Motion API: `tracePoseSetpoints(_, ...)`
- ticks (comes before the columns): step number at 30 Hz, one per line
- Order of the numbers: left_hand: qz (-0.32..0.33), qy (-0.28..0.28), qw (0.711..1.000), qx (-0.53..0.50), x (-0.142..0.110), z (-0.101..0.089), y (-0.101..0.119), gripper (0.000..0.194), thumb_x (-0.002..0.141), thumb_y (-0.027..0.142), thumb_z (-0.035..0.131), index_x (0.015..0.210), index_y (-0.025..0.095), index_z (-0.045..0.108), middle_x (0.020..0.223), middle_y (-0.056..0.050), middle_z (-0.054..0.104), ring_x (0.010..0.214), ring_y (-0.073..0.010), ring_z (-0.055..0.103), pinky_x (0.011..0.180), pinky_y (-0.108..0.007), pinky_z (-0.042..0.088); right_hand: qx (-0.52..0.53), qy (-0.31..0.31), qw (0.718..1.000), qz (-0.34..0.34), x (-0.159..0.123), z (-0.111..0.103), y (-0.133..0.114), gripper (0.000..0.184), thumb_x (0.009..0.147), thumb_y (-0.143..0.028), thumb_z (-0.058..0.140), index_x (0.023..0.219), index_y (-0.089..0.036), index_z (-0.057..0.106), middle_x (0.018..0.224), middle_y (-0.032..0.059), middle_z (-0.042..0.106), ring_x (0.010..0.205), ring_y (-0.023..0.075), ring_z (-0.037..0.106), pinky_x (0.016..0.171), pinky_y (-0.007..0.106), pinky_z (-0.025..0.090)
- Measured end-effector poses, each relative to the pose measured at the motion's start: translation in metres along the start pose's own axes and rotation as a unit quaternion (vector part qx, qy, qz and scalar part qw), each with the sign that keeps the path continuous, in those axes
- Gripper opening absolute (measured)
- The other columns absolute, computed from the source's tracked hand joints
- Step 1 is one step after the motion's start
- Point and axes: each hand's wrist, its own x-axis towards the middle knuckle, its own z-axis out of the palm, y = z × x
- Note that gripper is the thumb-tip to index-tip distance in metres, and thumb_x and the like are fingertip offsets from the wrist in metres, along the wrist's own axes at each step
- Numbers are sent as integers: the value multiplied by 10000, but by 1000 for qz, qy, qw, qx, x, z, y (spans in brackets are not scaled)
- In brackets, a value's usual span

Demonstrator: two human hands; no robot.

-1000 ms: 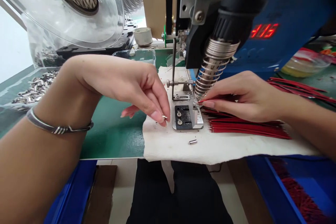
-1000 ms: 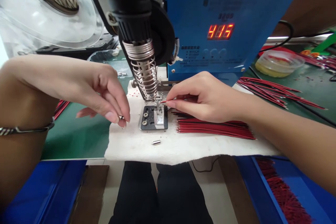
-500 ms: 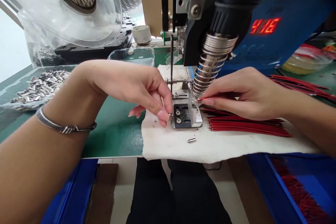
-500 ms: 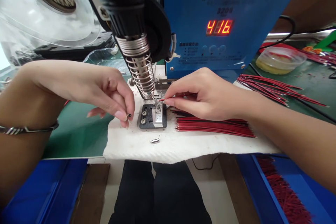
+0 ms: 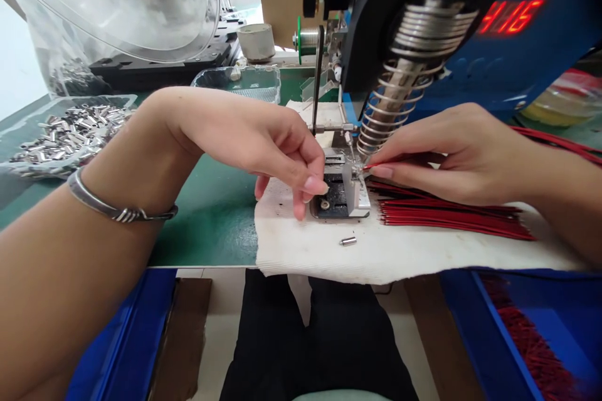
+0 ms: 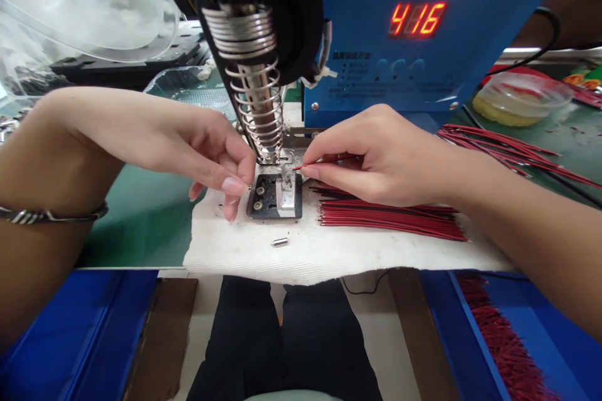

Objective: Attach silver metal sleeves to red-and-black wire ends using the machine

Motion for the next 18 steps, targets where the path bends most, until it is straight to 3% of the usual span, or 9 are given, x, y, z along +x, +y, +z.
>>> tracePoseSetpoints(5,22,2,999,35,-4,-1,-2,367,1041,448,619,970,147,817,965,-17,835,795,-118,705,701,-143,509,-7,-15,1000,-12,0,0,2,318,1085,-362,590,1041,-155,827,861,54,808,660,107,696,587,226,476)
tracePoseSetpoints(9,-1,2,999,44,-4,-2,-2,383,1022,486,649,971,148,822,877,-23,808,805,-134,689,740,-167,515,-1,-27,1000,10,-1,-1,3,299,1069,-381,620,1043,-176,836,858,62,812,654,122,700,598,246,489)
tracePoseSetpoints(12,19,9,999,47,-2,-1,-1,361,1019,460,642,952,150,814,827,-21,784,763,-137,680,715,-186,510,-1,-20,1000,8,-1,-1,3,302,1060,-400,626,1025,-187,837,824,48,805,612,114,679,579,248,478)
tracePoseSetpoints(18,22,26,998,49,5,3,-3,310,983,429,639,922,171,801,965,-35,816,871,-188,737,847,-264,565,-23,-24,999,7,-1,-2,4,311,1063,-396,613,1005,-194,842,832,41,814,643,111,716,570,231,492)
